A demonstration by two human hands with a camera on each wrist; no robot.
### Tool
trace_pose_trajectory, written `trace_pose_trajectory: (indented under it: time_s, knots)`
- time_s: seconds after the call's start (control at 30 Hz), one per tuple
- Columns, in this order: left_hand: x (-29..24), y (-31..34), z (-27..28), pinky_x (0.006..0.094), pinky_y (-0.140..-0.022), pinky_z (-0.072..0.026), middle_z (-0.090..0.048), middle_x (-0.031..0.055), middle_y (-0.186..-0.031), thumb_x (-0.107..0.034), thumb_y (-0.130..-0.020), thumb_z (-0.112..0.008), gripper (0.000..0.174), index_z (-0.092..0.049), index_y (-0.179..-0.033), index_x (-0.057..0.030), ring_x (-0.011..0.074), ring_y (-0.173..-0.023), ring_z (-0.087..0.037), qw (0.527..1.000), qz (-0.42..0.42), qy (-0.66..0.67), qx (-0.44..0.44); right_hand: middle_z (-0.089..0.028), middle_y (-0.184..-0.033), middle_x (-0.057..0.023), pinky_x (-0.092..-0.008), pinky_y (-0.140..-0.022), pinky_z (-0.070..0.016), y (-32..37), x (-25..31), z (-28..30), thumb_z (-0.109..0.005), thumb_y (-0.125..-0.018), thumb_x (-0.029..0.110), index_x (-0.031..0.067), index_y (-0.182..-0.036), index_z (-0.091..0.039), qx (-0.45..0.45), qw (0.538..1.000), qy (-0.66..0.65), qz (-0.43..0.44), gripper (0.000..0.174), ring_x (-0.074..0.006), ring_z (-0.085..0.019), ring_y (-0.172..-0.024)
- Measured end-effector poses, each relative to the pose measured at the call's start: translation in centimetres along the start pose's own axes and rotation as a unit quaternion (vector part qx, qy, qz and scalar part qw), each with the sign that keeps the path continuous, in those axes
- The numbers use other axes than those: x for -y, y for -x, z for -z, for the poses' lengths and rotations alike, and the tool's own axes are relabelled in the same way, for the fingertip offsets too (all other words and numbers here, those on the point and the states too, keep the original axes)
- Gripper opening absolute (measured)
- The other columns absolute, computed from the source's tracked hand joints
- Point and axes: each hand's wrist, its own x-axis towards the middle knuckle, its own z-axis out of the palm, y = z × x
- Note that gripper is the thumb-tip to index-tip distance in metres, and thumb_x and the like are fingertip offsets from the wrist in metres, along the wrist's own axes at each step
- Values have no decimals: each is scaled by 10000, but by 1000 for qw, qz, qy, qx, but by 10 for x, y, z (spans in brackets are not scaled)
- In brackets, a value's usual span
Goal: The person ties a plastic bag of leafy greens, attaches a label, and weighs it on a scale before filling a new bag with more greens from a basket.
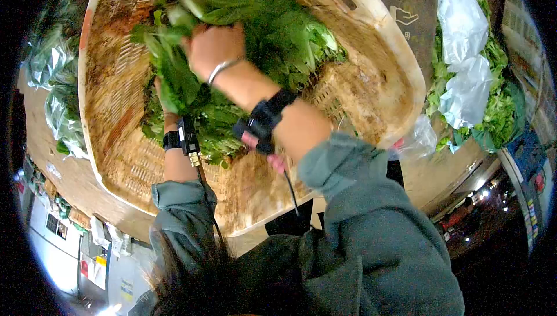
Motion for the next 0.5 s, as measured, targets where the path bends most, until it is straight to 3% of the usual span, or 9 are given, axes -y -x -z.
trace_pose_trajectory:
  time_s: [0.03,0.1,0.23,0.27,0.3,0.37,0.4,0.43,0.5]
  knots:
    - [-8,4,-17,361,-798,-451,-513,121,-1113,-401,-838,-416,518,-407,-1218,-49,235,-971,-520,996,-7,-54,-67,-589,-653,-172,-364,-496,-484,-11,-13,1,-350,-867,434,-19,-963,-496,-55,998,-22,-36,486,-270,-592,-577]
    - [-13,-8,-20,357,-799,-437,-508,117,-1128,-394,-827,-430,538,-381,-1251,-67,237,-980,-511,987,15,-143,-73,-593,-665,-180,-367,-522,-496,-39,-41,-10,-424,-854,395,-84,-1110,-379,-83,983,-96,-134,545,-286,-594,-587]
    - [-43,11,-69,367,-878,-385,-469,133,-1197,-468,-779,-477,649,-328,-1297,-105,258,-1062,-473,996,26,-31,-73,-600,-730,-193,-356,-570,-498,-90,-74,-24,-437,-837,443,-74,-1176,-393,51,994,60,-70,619,-277,-600,-623]
    - [-31,20,-80,369,-916,-347,-341,99,-1318,-464,-822,-451,569,-411,-1257,-100,226,-1181,-368,990,-115,-81,-20,-601,-748,-194,-361,-594,-497,-97,-76,-29,-434,-828,478,-61,-1180,-416,123,985,119,-29,644,-277,-601,-633]
    - [-28,14,-79,369,-916,-347,-341,99,-1318,-464,-822,-451,569,-411,-1257,-100,226,-1181,-368,989,-117,-83,-21,-602,-807,-195,-386,-650,-488,-84,-62,-14,-410,-793,576,-40,-1105,-506,62,978,198,17,698,-281,-607,-692]
    - [-18,-18,-77,379,-965,-282,-348,163,-1304,-558,-669,-585,941,-178,-1340,-39,288,-1190,-348,917,34,-377,-129,-602,-878,-200,-406,-706,-477,-82,-43,18,-399,-750,649,-37,-1086,-517,149,958,245,-3,773,-288,-607,-760]
    - [-13,-39,-64,378,-959,-282,-329,171,-1313,-553,-632,-635,999,-176,-1333,-10,268,-1200,-336,905,36,-407,-117,-602,-878,-200,-406,-706,-477,-88,-44,15,-399,-750,649,-37,-1086,-517,150,957,246,0,773,-288,-607,-760]
    - [-13,-36,-62,378,-959,-282,-329,171,-1313,-553,-632,-635,999,-176,-1333,-10,268,-1200,-336,906,37,-404,-119,-597,-895,-211,-405,-716,-474,-96,-49,9,-416,-740,649,-36,-1067,-526,178,945,275,15,767,-300,-602,-784]
    - [-13,-28,-61,369,-944,-298,-345,143,-1310,-486,-675,-633,902,-211,-1332,-33,237,-1189,-357,981,100,-155,-53,-591,-913,-223,-404,-726,-472,-96,-58,-3,-432,-730,649,-35,-1047,-535,204,929,307,30,761,-311,-597,-808]
